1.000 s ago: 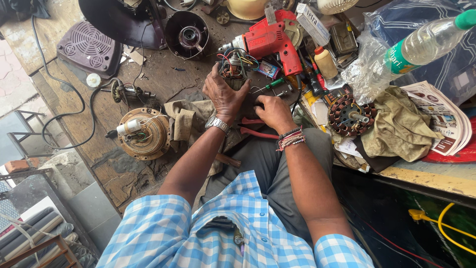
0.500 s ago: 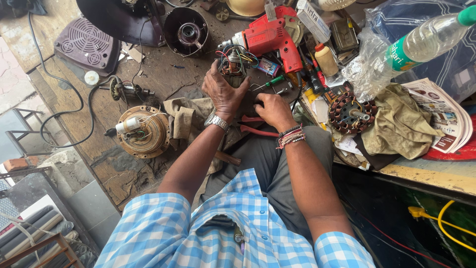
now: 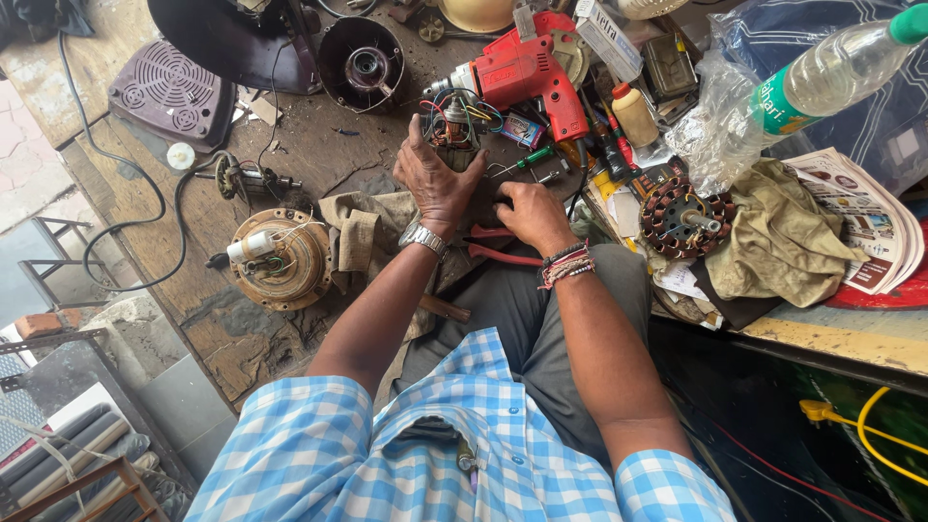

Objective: The person is repairing an electrical motor component, likely a fan motor, by manipulating wires and using pliers and a screwdriver. They are seated at a cluttered workbench with various tools and parts visible.

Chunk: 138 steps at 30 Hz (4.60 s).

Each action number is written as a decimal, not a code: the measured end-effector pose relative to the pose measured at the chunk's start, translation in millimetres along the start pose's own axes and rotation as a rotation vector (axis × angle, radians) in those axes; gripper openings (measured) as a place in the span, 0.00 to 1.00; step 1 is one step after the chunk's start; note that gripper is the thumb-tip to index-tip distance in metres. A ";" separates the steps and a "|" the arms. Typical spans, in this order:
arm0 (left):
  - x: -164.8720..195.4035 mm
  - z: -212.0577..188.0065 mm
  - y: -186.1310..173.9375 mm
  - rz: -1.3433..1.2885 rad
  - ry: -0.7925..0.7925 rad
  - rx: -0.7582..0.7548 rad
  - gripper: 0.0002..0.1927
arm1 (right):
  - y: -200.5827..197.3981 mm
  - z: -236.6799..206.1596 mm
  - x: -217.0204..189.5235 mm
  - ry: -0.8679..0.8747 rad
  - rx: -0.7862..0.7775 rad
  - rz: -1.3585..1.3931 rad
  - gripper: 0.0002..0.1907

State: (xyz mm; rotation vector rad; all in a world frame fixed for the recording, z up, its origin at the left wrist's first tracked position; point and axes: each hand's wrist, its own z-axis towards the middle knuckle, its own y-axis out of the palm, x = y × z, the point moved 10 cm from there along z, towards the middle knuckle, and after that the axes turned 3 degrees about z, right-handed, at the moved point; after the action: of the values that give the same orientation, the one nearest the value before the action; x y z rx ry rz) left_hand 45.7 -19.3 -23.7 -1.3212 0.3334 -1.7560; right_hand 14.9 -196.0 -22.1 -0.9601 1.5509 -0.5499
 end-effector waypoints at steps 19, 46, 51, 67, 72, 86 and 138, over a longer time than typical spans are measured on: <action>-0.5 -0.1 -0.8 0.021 -0.011 -0.009 0.70 | 2.9 1.5 2.2 0.015 -0.005 -0.010 0.14; 2.0 2.7 2.9 0.083 -0.012 -0.089 0.65 | 2.4 2.6 1.7 -0.001 0.000 -0.015 0.15; 4.2 2.8 0.6 0.080 -0.003 -0.076 0.64 | 3.4 2.5 1.7 0.008 -0.013 -0.012 0.14; -21.1 10.3 27.1 0.056 -0.404 -0.226 0.66 | 53.1 17.6 -21.9 -0.094 0.137 -0.091 0.14; -25.0 8.0 29.5 0.024 -0.426 -0.268 0.66 | 44.0 11.4 -32.5 -0.217 0.272 -0.054 0.12; -23.4 2.0 17.9 -0.063 -0.369 -0.146 0.65 | 36.1 3.7 -42.6 -0.233 0.346 -0.154 0.06; 8.0 -2.2 8.3 0.029 -0.126 -0.036 0.65 | 2.2 21.9 4.4 -0.048 0.191 -0.004 0.11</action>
State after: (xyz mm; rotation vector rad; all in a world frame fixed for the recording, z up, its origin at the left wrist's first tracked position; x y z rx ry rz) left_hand 47.5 -30.8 -25.1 -1.4386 0.3130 -1.6410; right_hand 35.5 -194.8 -31.2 -0.8248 1.4259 -0.6607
